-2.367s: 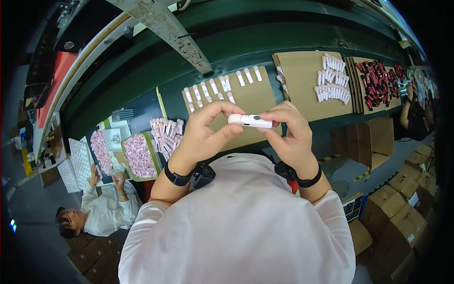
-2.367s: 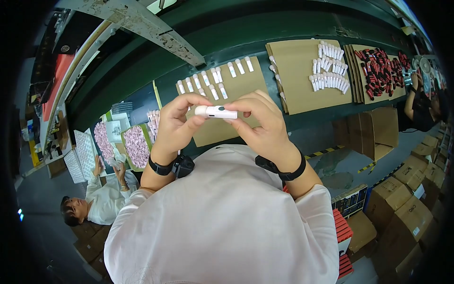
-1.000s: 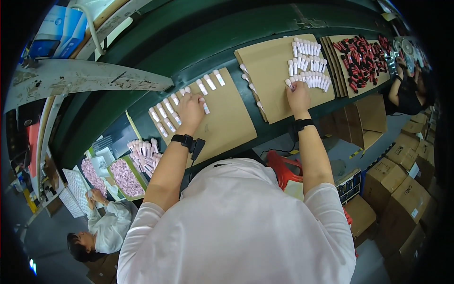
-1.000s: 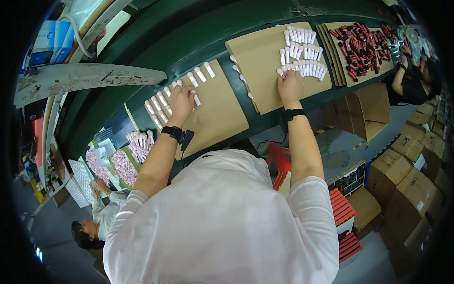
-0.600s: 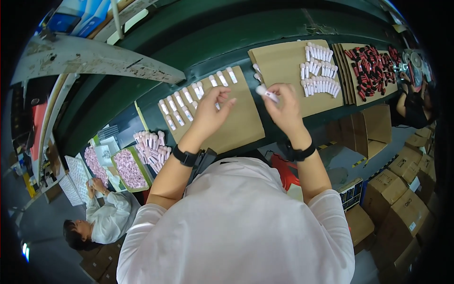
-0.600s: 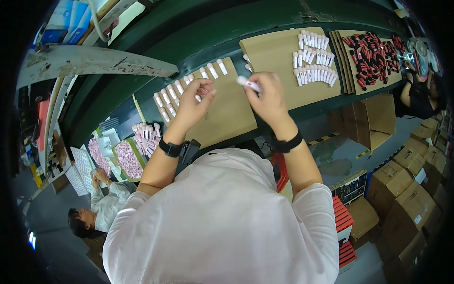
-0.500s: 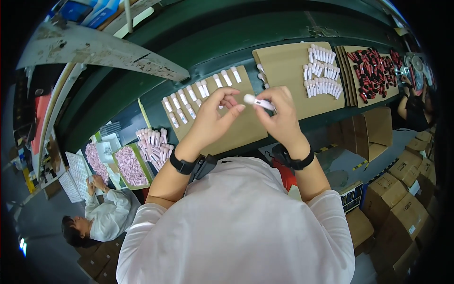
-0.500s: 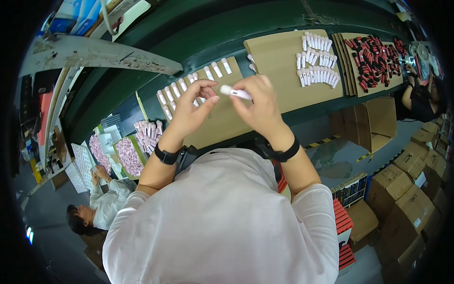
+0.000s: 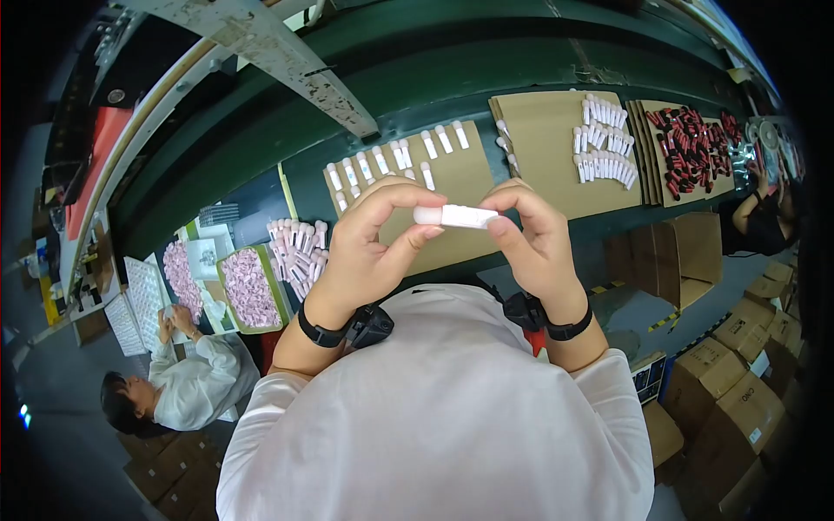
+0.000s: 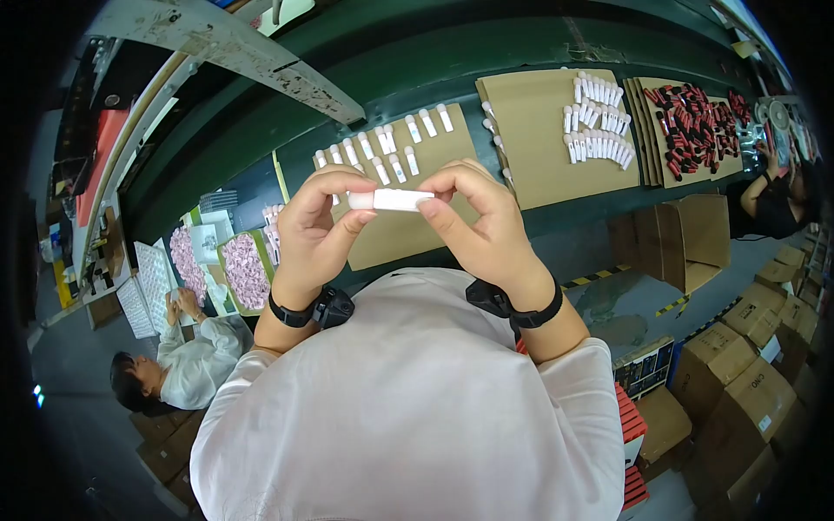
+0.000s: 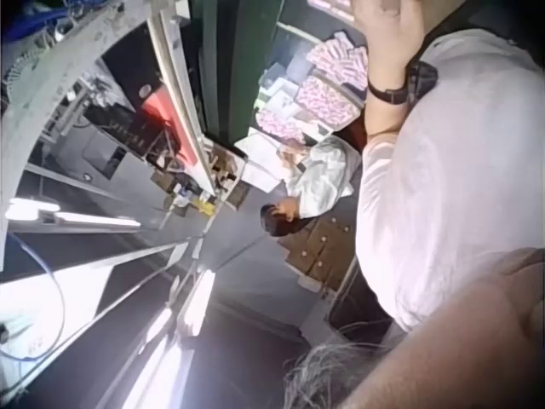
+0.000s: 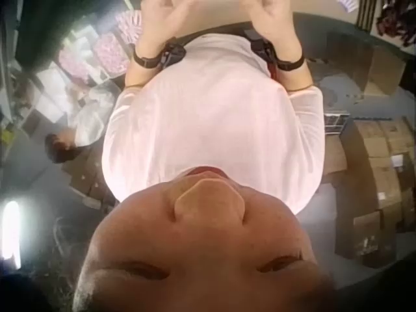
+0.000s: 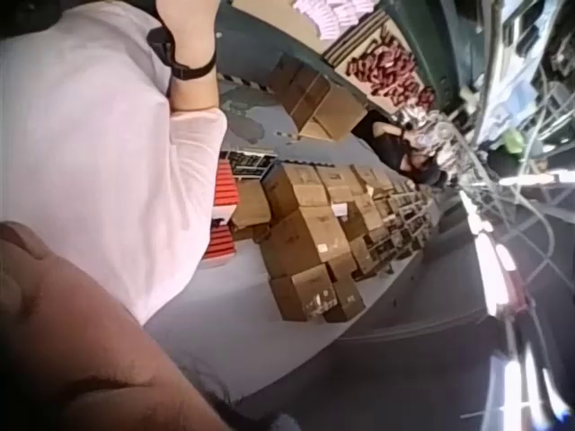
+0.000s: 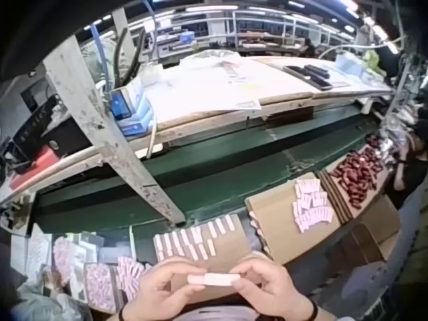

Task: The person picks up a white electronic device, inspects it by turning it over, and places it onto a cardboard sheet. They repeat this process for several devices, occasionally moving cardboard sheets to organize the items.

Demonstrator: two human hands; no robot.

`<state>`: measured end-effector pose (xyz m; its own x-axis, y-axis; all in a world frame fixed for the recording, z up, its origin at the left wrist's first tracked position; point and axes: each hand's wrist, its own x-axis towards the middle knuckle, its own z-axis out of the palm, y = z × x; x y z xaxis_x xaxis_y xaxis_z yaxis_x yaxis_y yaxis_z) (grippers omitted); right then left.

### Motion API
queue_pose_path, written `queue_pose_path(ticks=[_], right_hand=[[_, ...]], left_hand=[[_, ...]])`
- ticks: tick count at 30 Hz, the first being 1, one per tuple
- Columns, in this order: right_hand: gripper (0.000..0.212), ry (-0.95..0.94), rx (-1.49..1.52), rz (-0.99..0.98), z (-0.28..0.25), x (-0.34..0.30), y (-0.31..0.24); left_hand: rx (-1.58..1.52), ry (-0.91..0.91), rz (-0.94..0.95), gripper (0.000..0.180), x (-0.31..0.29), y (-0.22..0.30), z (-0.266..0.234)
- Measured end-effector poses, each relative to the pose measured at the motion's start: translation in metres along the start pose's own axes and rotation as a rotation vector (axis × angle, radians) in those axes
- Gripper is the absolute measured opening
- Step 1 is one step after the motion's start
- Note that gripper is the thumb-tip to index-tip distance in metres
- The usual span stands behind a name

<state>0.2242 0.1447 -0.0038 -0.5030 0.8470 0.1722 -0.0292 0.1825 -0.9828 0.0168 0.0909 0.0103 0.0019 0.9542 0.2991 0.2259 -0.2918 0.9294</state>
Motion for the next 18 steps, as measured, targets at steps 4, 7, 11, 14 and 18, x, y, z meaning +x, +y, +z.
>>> queue_pose_path(ticks=[4,7,11,14,18], right_hand=[[0.022,-0.03,-0.047,-0.071,0.006,-0.006,-0.005],[0.022,-0.001,-0.103,-0.2,0.01,-0.009,-0.009],[0.025,-0.006,-0.22,-0.366,0.011,-0.011,-0.011],[0.028,0.053,-0.139,-0.262,0.015,-0.014,-0.018],[0.029,0.026,-0.169,-0.335,0.014,-0.014,-0.015]], left_hand=[[0.032,0.006,-0.014,0.023,-0.008,0.008,-0.001],[-0.112,0.02,-0.173,0.025,-0.015,0.012,-0.002],[-0.029,-0.028,-0.085,0.027,-0.016,0.016,-0.005],[0.01,-0.045,0.009,0.027,-0.012,0.018,-0.006],[0.042,-0.064,0.049,0.028,-0.013,0.02,-0.006]])
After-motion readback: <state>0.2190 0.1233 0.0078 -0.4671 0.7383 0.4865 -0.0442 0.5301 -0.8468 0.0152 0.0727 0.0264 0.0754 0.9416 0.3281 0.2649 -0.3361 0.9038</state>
